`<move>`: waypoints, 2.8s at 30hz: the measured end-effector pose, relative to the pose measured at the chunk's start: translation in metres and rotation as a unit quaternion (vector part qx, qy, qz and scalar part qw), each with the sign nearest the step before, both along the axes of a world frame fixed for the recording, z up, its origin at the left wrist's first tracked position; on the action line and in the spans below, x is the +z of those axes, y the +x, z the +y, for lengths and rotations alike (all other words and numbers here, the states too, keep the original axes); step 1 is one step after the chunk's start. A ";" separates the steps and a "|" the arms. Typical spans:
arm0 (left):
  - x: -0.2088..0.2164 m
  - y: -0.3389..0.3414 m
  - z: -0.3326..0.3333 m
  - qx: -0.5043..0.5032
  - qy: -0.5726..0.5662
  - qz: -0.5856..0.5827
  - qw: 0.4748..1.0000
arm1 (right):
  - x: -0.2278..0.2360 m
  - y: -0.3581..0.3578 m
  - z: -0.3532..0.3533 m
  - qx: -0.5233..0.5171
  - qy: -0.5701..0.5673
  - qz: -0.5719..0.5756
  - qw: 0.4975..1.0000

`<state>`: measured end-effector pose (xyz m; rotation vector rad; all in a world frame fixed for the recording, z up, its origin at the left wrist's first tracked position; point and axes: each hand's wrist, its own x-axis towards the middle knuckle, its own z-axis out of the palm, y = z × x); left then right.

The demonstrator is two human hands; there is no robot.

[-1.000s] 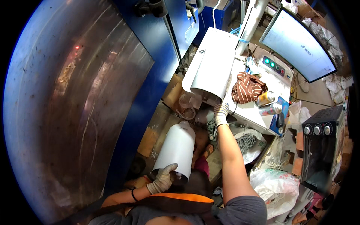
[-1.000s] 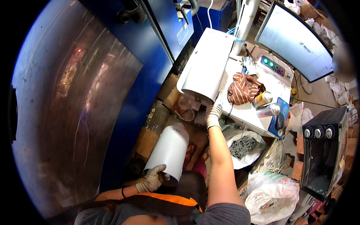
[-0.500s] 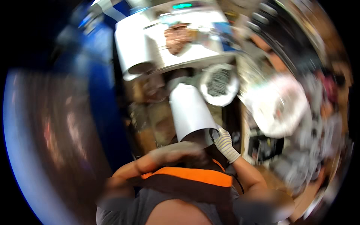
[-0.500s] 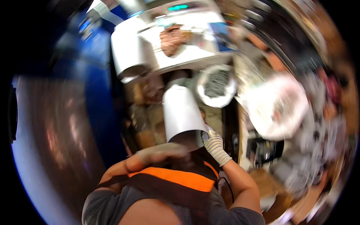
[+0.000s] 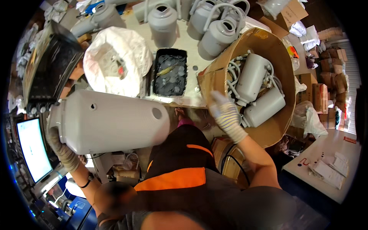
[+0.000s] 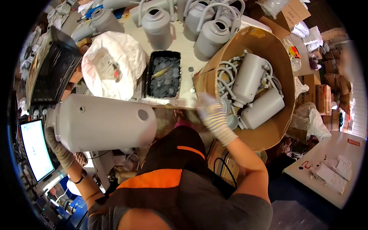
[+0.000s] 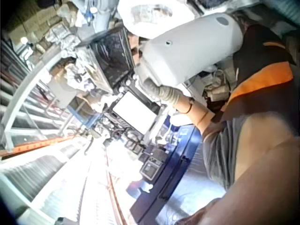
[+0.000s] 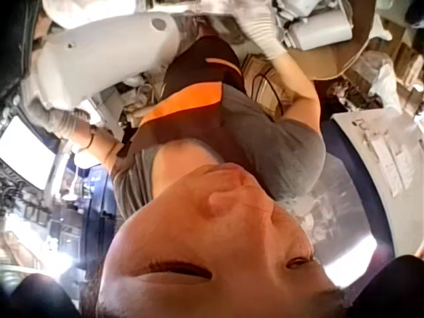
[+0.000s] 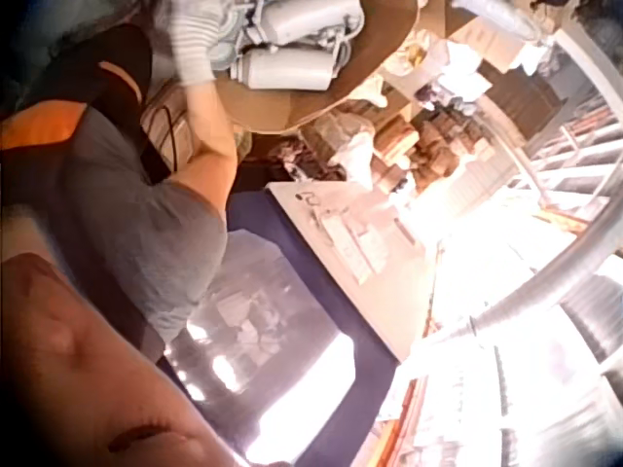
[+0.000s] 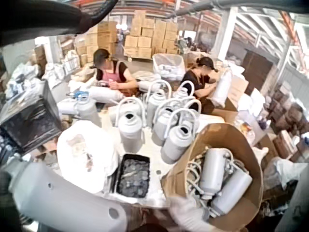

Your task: The person operates an industrial molding machine to produce large white plastic housings, then uses a small pick tool by hand to remove excess material and smooth the edges of the parts before placing them into a large cardboard bin.

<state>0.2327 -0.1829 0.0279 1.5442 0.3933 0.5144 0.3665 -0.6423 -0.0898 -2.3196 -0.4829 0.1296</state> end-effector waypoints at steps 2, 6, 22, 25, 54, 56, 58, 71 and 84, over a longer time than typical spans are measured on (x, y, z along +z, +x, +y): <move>0.023 0.038 -0.012 -0.027 0.083 0.001 0.996 | -0.058 0.030 -0.087 -0.161 -0.052 0.091 0.981; 0.010 0.110 -0.049 0.020 0.306 0.042 0.951 | -0.219 0.122 -0.157 -0.163 -0.235 0.207 0.936; -0.029 0.150 -0.069 -0.047 0.468 -0.020 0.882 | 0.059 0.155 -0.051 -0.276 0.399 0.107 0.868; -0.026 0.149 -0.054 -0.101 0.458 -0.042 0.882 | 0.092 0.168 0.105 -0.310 0.484 0.145 0.805; -0.084 0.111 0.013 -0.153 0.327 -0.132 0.923 | -0.007 0.138 0.304 -0.176 0.430 0.468 0.752; -0.086 0.113 0.015 -0.162 0.322 -0.126 0.924 | -0.015 0.138 0.321 -0.135 0.392 0.500 0.760; -0.091 0.115 0.019 -0.160 0.317 -0.111 0.928 | -0.016 0.141 0.327 -0.102 0.378 0.528 0.753; -0.144 0.127 0.043 -0.179 -0.408 0.026 0.895 | 0.094 0.078 0.311 0.363 0.055 -0.076 0.927; -0.164 0.164 0.037 -0.056 -0.737 -0.005 0.674 | 0.076 0.141 0.314 0.268 0.018 -0.053 0.962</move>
